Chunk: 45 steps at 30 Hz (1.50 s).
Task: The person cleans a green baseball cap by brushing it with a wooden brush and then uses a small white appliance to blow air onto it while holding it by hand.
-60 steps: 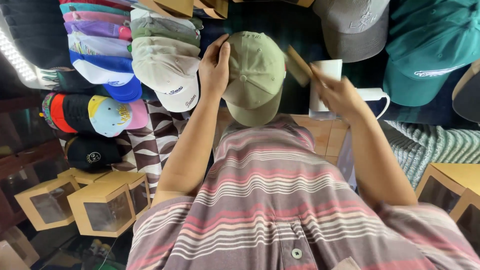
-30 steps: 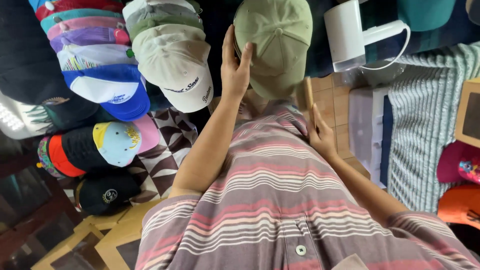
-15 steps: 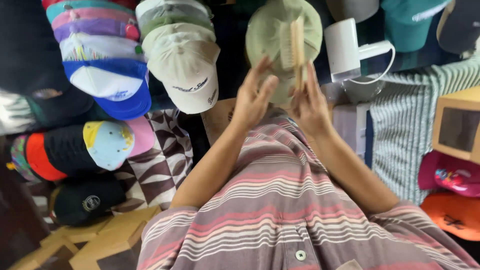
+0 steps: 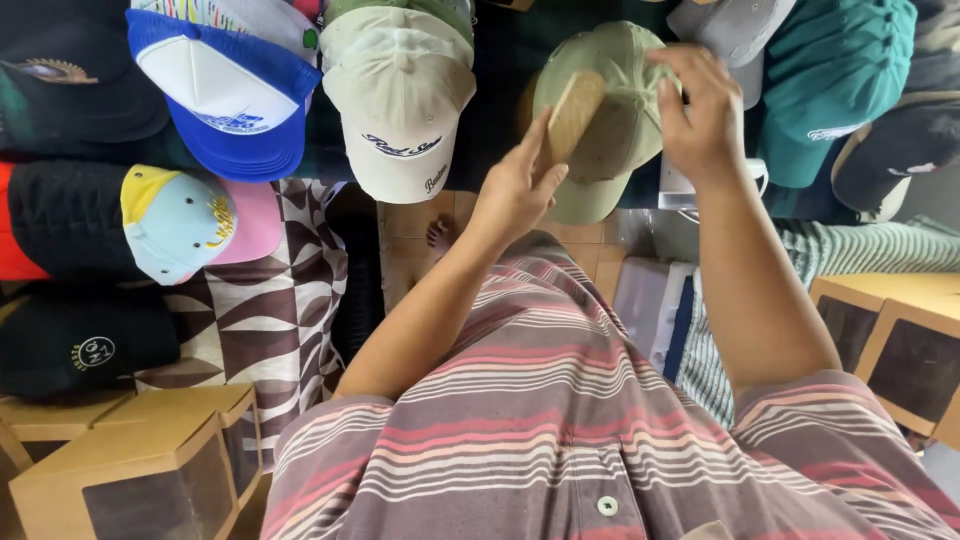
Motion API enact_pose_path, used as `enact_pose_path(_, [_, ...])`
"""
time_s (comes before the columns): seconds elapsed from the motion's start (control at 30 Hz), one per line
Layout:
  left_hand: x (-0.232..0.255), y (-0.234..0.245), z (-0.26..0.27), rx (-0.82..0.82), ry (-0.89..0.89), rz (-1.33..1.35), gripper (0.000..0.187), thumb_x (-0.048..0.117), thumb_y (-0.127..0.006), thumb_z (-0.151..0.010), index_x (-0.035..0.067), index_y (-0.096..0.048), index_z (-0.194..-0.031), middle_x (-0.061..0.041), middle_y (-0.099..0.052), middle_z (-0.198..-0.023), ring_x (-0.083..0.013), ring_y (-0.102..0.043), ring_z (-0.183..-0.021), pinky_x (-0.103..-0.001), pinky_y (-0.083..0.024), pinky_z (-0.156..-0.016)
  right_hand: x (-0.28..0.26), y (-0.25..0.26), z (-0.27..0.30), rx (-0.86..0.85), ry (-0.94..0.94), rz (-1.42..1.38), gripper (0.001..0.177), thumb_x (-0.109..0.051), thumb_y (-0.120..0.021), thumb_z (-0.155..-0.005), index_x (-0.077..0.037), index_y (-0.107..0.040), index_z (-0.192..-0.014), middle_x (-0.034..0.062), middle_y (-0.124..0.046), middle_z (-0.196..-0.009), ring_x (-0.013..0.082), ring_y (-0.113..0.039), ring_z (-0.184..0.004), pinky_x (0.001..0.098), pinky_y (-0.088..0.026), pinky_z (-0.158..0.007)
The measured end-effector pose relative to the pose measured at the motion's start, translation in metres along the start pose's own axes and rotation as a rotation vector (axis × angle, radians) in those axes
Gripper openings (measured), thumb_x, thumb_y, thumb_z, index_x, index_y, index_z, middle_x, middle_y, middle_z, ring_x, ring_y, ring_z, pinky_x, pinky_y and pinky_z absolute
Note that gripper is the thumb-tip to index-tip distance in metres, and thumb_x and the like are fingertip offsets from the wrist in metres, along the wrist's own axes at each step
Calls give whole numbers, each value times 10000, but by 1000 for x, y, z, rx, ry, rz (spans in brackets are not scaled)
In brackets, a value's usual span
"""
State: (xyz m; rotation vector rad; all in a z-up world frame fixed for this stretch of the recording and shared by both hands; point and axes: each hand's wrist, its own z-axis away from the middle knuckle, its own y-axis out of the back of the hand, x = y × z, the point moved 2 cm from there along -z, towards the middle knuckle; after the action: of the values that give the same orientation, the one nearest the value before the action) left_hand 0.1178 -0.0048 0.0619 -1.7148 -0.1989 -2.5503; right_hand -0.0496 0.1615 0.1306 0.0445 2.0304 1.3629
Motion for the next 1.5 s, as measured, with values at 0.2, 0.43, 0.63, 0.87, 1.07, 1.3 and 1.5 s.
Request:
enact_pose_path(0.2, [5,-10,2,224,-448,-212,667,211,-614,-1034,309,-295,-1612,-57,-644,-1259,-178,-622,-826,-304,-545,-727,43,-42,3,58,-41,150,474,-194,-394,-1107,6,-488,-1527,227,-475,-1553,443,-454,-1405,553,-351,-1191])
enact_pose_path(0.43, [-12,-36,-26,408,-428,-818,716,167,-662,-1017,374,-324,-1614,24,-542,-783,-146,-430,-433,-337,-409,-346,69,-50,8,218,-96,-26,413,-41,-412,-1053,13,-597,-1418,185,-569,-1488,368,-519,-1394,476,-389,-1189])
enact_pose_path(0.63, [47,2,-82,415,-108,-844,553,219,-585,-1045,355,-418,-1554,-77,-574,-770,-305,-583,-493,-494,-530,-458,77,-45,4,80,-56,52,389,-96,-412,-1118,22,-520,-1472,207,-500,-1524,404,-487,-1389,513,-387,-1176])
enact_pose_path(0.87, [22,15,-91,331,-147,-621,433,221,-622,-1043,294,-556,-1464,-103,-814,-885,-160,-575,-408,-355,-575,-464,99,-47,2,-22,-41,-71,490,-267,-329,-1149,-1,-449,-1543,196,-468,-1556,370,-437,-1447,524,-364,-1174])
enact_pose_path(1.07, [68,8,-66,325,-162,-307,409,201,-589,-1068,260,-603,-1473,-71,-741,-1259,-330,-711,-1111,-421,-587,-886,104,-44,1,191,90,-98,461,-139,-526,-1065,20,-526,-1497,232,-551,-1447,425,-528,-1339,514,-439,-1093])
enact_pose_path(1.3, [51,27,-108,183,327,-468,492,350,-450,-1079,276,-479,-1565,-91,-693,-913,-218,-538,-660,-344,-400,-645,103,-36,2,-19,25,-123,483,-252,-422,-1097,1,-453,-1508,223,-485,-1509,426,-513,-1341,540,-416,-1127])
enact_pose_path(1.5, [106,20,-100,72,357,-431,496,390,-458,-1075,314,-476,-1565,24,-636,-809,-107,-428,-561,-269,-344,-549,103,-36,-3,2,61,-137,482,-261,-428,-1101,19,-459,-1493,239,-497,-1483,430,-512,-1342,540,-413,-1125])
